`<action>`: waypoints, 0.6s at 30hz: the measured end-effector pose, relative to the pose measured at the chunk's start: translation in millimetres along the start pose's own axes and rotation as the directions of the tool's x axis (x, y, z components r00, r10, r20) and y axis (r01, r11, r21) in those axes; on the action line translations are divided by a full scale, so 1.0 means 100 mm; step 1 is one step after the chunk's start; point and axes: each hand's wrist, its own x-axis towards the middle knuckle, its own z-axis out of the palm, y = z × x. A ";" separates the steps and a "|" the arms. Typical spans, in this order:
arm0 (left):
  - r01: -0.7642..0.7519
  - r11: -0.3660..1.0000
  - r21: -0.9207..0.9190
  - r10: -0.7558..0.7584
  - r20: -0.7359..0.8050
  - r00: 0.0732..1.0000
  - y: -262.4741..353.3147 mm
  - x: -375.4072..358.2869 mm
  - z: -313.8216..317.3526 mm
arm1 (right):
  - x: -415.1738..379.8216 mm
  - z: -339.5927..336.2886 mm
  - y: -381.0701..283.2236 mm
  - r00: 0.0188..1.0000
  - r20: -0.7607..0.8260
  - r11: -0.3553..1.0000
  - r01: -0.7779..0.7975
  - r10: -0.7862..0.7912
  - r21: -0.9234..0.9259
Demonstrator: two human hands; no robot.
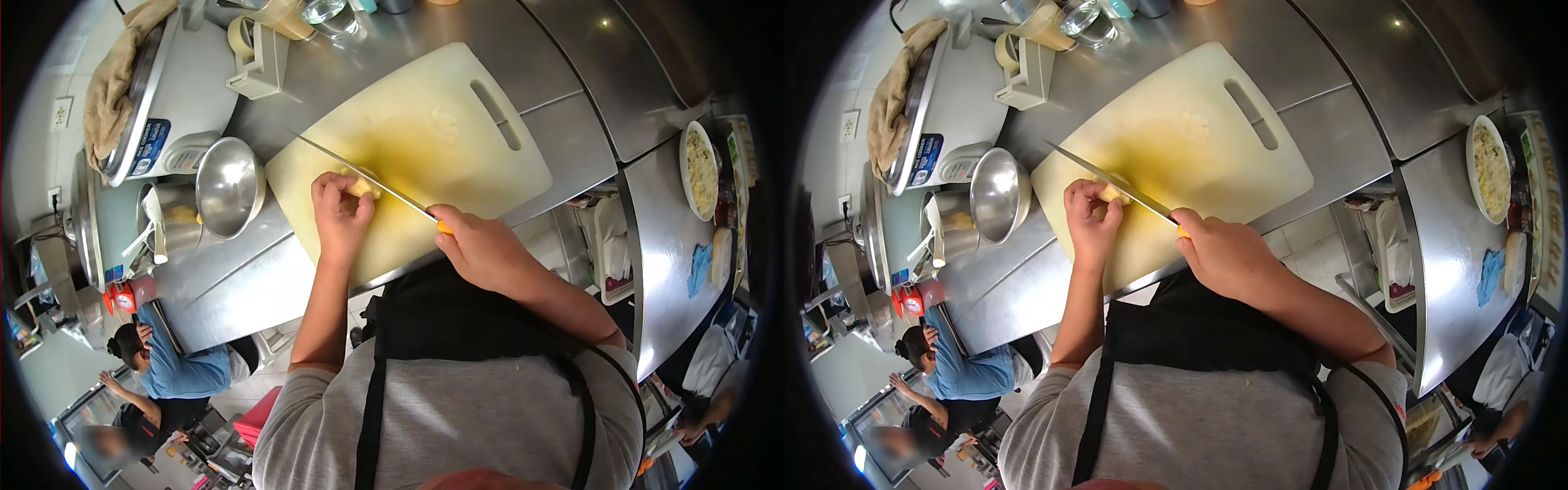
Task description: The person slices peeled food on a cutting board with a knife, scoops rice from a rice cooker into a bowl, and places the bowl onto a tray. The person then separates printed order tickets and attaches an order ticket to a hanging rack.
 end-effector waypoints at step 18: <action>-0.018 1.000 -0.023 0.018 0.015 1.000 -0.05 -0.01 0.00 | 0.30 0.03 0.02 0.982 0.149 0.993 -0.108 0.114 -0.048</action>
